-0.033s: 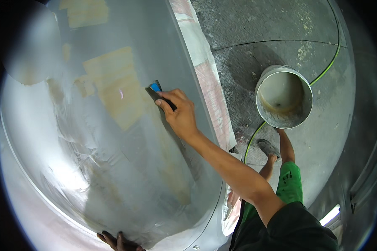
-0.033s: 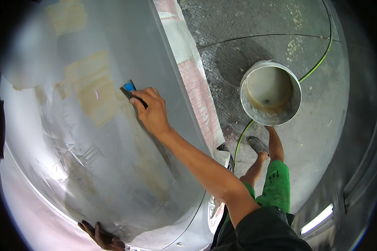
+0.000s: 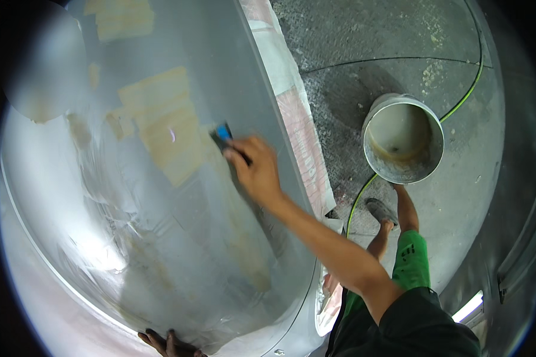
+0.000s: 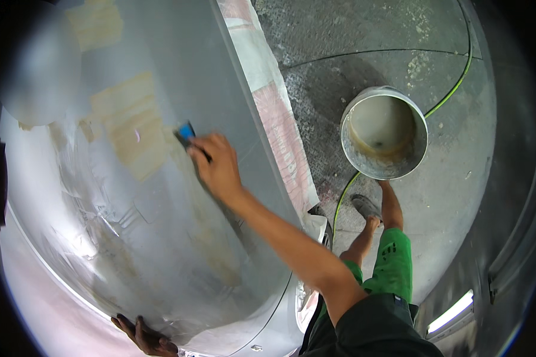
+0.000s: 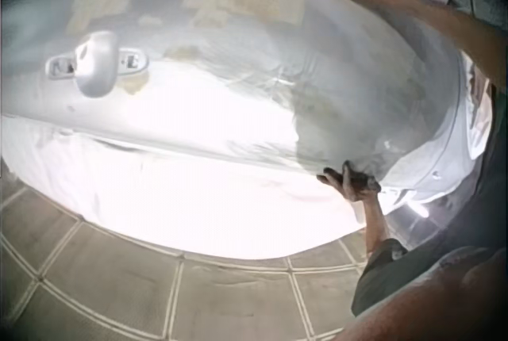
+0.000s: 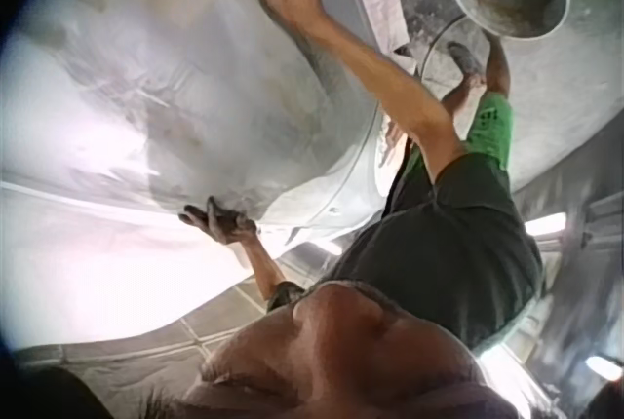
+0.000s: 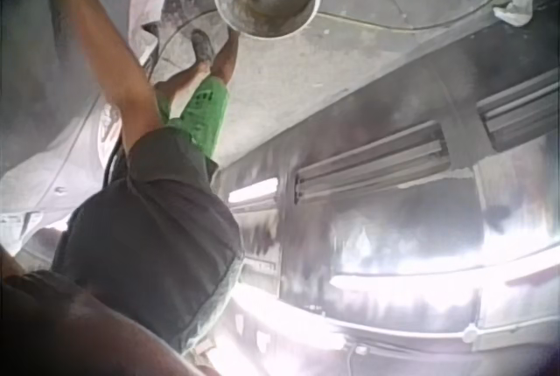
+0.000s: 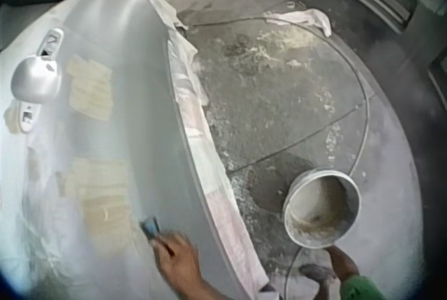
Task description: The person sands the surface of a car hood using a sanding block and water from a bucket. They repeatedly dip the sanding block into the bucket and rub it across the hood to smooth the surface.
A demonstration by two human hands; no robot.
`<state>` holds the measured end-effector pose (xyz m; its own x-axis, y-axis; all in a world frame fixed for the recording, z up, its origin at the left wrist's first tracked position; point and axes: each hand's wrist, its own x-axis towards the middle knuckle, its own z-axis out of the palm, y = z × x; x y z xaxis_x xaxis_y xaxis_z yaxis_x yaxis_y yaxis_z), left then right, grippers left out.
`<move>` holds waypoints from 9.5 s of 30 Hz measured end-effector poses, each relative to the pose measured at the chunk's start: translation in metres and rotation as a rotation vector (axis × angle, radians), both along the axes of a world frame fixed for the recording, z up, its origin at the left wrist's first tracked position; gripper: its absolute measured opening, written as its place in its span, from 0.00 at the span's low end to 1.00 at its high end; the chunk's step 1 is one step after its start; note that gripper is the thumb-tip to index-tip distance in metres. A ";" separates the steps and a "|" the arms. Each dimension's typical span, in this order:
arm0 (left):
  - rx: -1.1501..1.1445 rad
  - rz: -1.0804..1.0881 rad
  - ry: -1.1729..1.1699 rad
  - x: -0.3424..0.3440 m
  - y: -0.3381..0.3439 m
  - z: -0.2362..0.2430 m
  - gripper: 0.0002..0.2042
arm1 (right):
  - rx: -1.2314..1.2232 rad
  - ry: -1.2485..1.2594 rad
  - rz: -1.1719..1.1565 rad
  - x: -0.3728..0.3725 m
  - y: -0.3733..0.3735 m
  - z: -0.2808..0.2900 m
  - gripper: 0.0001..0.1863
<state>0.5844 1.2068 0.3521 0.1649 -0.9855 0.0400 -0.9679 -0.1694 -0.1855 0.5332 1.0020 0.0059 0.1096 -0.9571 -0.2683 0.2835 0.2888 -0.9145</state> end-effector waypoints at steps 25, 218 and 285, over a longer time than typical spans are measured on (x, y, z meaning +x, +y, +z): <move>0.027 0.018 -0.004 0.006 0.013 0.009 0.32 | -0.123 0.036 -0.070 0.009 -0.011 -0.008 0.09; 0.094 0.095 0.036 -0.004 -0.006 0.007 0.31 | 0.012 -0.165 -0.058 0.047 -0.148 0.123 0.10; 0.104 0.090 0.046 -0.004 -0.004 0.007 0.31 | -0.239 0.034 -0.199 0.060 -0.173 0.087 0.10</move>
